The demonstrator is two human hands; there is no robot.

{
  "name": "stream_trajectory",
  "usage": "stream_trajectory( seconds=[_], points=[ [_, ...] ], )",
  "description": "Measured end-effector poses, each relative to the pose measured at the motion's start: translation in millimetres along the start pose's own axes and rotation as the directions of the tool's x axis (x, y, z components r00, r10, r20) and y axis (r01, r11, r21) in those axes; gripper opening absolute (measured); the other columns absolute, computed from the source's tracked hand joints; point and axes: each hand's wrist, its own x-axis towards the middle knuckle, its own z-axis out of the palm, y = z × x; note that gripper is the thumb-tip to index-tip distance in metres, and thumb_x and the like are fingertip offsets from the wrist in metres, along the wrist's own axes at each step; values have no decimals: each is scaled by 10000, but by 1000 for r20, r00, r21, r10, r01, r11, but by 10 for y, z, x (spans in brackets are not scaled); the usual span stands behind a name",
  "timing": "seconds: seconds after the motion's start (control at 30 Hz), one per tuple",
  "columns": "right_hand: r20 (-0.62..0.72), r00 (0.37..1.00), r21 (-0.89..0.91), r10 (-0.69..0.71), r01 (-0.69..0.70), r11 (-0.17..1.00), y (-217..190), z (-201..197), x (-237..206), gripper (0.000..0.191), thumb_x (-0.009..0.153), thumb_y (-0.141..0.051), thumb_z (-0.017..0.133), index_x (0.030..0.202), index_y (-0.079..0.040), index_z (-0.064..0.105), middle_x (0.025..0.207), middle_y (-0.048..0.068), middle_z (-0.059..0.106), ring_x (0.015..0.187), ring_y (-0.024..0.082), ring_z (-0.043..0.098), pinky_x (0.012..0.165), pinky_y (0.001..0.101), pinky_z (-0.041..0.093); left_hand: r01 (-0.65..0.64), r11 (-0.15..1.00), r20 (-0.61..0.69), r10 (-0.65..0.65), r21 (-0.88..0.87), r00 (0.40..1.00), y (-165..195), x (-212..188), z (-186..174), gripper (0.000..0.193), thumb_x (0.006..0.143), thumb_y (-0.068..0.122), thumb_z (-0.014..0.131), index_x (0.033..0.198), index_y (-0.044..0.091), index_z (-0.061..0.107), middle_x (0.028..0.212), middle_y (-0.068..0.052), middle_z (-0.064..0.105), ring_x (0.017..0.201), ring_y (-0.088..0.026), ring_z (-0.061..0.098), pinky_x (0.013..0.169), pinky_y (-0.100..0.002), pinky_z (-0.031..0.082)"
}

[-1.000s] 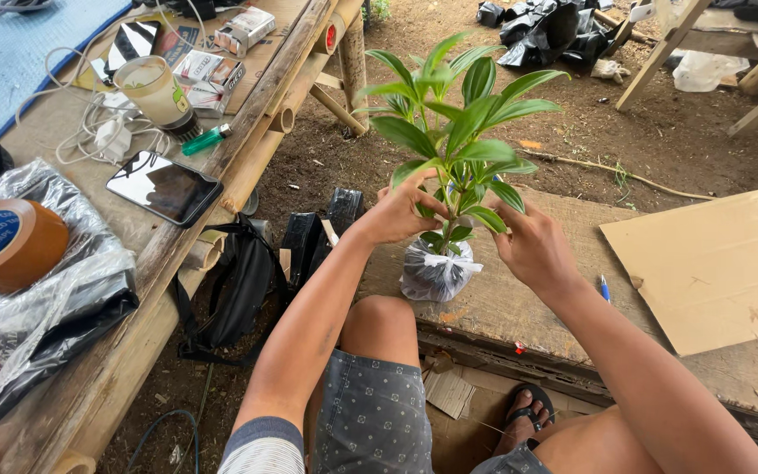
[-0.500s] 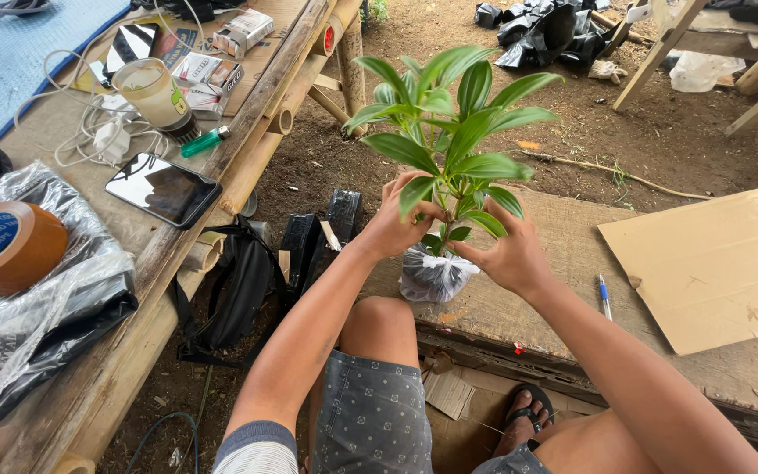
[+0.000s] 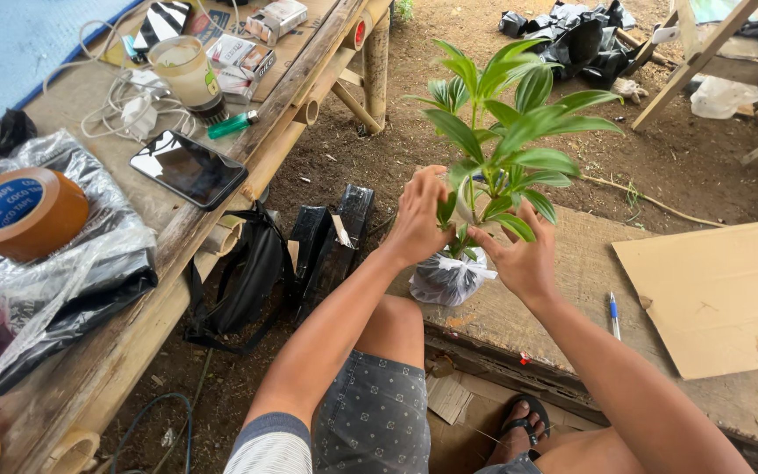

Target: The person inserts a thin wooden stick into the soil of a potted plant to provide support, then secures the plant's stem to the stick using clear tape. The person also uses brown tape to reinforce the wrapping around the base of the plant.

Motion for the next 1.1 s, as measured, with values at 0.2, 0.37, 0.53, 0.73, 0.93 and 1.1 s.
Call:
stream_trajectory(
  seconds=[0.2,0.37,0.53,0.73,0.93,1.1],
  points=[
    [8,997,-36,-72,72,997,14,21,-39,493,841,-86,877,1262,17,641,1146,133,743,1041,185,707,942,350,581,230,834,27,-250,-501,968,-157,179,52,912,732,134,926,1446,82,360,1326,-179,545,1143,-266,640,937,-392,585],
    [39,999,84,15,-18,996,93,35,-12,510,851,-85,860,1287,20,617,1196,124,709,1103,186,697,992,344,583,343,539,238,-257,-769,937,-208,333,119,1071,677,131,929,1520,105,269,1350,-161,558,1089,-212,672,834,-320,629],
    [89,996,91,-26,17,996,252,17,-25,536,831,-88,863,1290,26,610,1252,115,684,1147,197,682,1008,349,554,144,786,48,-144,-602,988,-154,422,156,937,734,249,1014,1433,54,421,1265,-151,600,1100,-207,632,870,-320,574],
    [260,897,742,358,-422,521,334,9,7,589,801,-114,852,1316,-4,589,1293,94,665,1181,200,653,1004,444,557,727,597,746,-298,-341,595,-202,665,5,391,817,474,828,944,119,723,658,43,552,485,-39,422,368,-182,276],
    [167,986,292,-25,-25,956,406,-8,71,681,801,-111,864,1392,-28,537,1347,79,610,1229,196,589,1080,355,489,853,298,800,-313,-429,512,-310,805,70,193,956,279,742,1031,106,699,860,13,722,672,-46,682,566,-169,577],
    [272,958,-18,89,-87,996,465,-57,79,575,821,-158,885,1303,-36,597,1217,98,696,1095,195,649,954,346,530,741,21,725,-188,-671,662,-392,625,19,293,1035,295,573,1167,46,653,989,-75,765,814,-142,750,663,-259,631]
  ],
)
